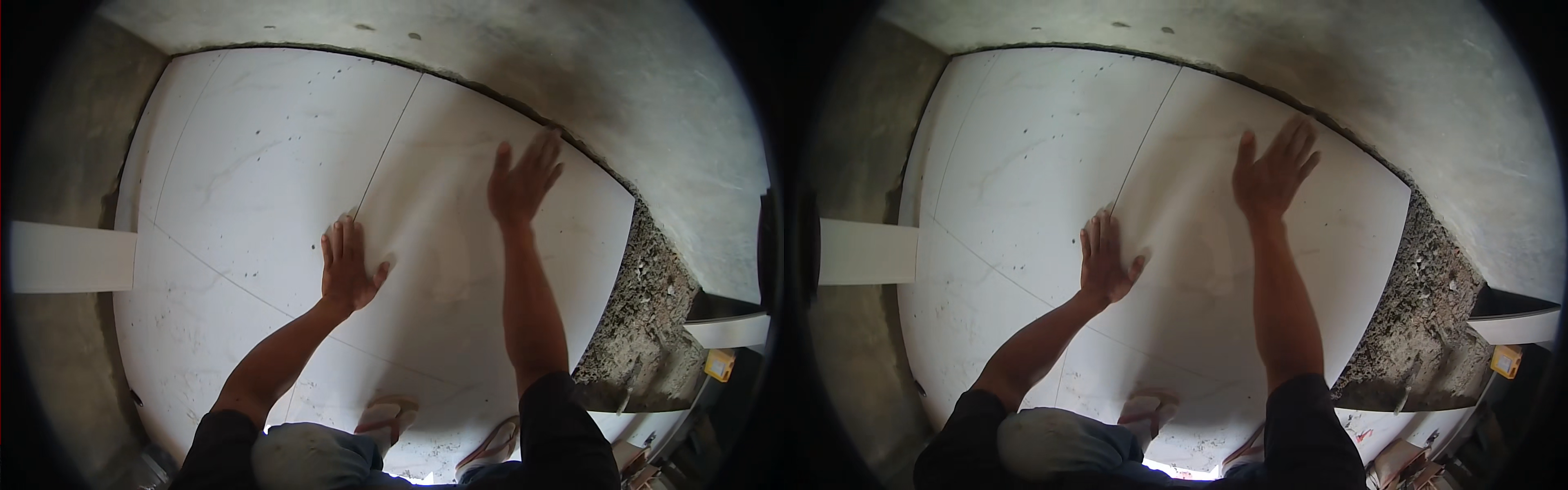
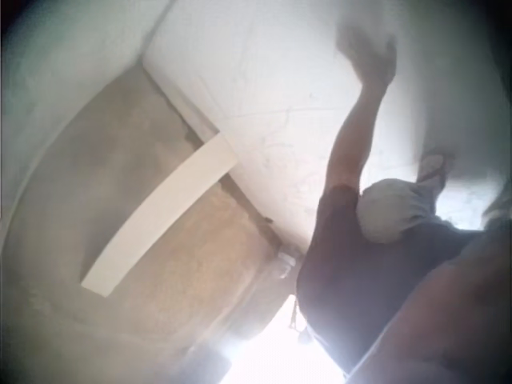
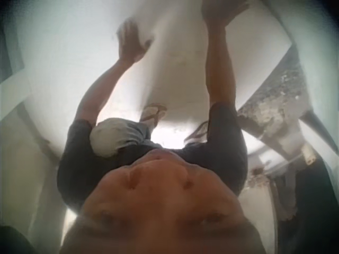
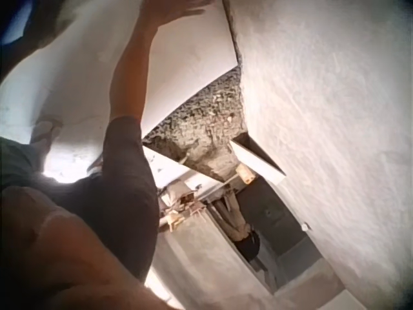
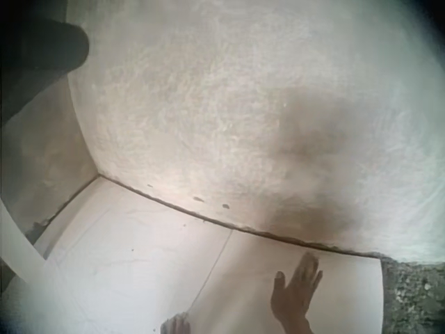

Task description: The person applies mortar to a floor surface using a trowel and then positions a large tile onto the mortar bed.

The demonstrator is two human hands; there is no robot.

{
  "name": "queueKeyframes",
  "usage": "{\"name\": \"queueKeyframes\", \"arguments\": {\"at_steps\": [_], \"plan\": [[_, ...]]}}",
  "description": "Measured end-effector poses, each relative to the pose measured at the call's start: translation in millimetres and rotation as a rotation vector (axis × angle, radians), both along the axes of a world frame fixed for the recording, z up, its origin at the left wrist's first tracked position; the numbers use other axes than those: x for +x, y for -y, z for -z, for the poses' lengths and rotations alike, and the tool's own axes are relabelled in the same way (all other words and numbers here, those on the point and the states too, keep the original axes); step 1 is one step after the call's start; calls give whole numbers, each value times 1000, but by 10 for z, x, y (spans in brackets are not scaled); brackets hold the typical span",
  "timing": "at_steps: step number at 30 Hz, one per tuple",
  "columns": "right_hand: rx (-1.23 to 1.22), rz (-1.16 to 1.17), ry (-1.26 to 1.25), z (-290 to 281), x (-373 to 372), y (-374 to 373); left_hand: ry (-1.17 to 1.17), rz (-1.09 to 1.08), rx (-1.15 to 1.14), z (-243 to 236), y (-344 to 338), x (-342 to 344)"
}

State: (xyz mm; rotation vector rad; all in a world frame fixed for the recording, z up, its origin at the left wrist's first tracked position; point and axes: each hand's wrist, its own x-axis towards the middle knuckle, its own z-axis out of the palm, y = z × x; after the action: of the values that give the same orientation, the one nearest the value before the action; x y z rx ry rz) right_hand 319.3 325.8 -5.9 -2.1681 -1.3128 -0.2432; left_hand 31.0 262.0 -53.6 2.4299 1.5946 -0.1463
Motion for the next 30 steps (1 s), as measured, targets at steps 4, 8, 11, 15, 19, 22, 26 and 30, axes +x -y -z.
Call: {"name": "queueKeyframes", "arguments": {"at_steps": [4,8,11,15,19,22,26,30], "plan": [[-453,-135,121,617,-161,165,-19,120,45,-20,-447,336],[-391,-106,78,640,-116,45,7,162,101,-126,-720,586],[-373,-243,-13,625,-82,-229,-74,143,86,46,-1026,884],[-238,-368,-49,636,285,-476,8,156,155,107,-1611,1308],[-237,-96,-72,446,594,-504,-27,102,191,79,-1976,1689],[173,-81,-3,-234,452,-490,-88,28,189,128,-2047,1537],[-358,-68,43,587,699,-98,-27,81,163,90,-2077,1808],[-237,-98,21,354,728,-239,-47,41,158,78,-2059,1587]]}}
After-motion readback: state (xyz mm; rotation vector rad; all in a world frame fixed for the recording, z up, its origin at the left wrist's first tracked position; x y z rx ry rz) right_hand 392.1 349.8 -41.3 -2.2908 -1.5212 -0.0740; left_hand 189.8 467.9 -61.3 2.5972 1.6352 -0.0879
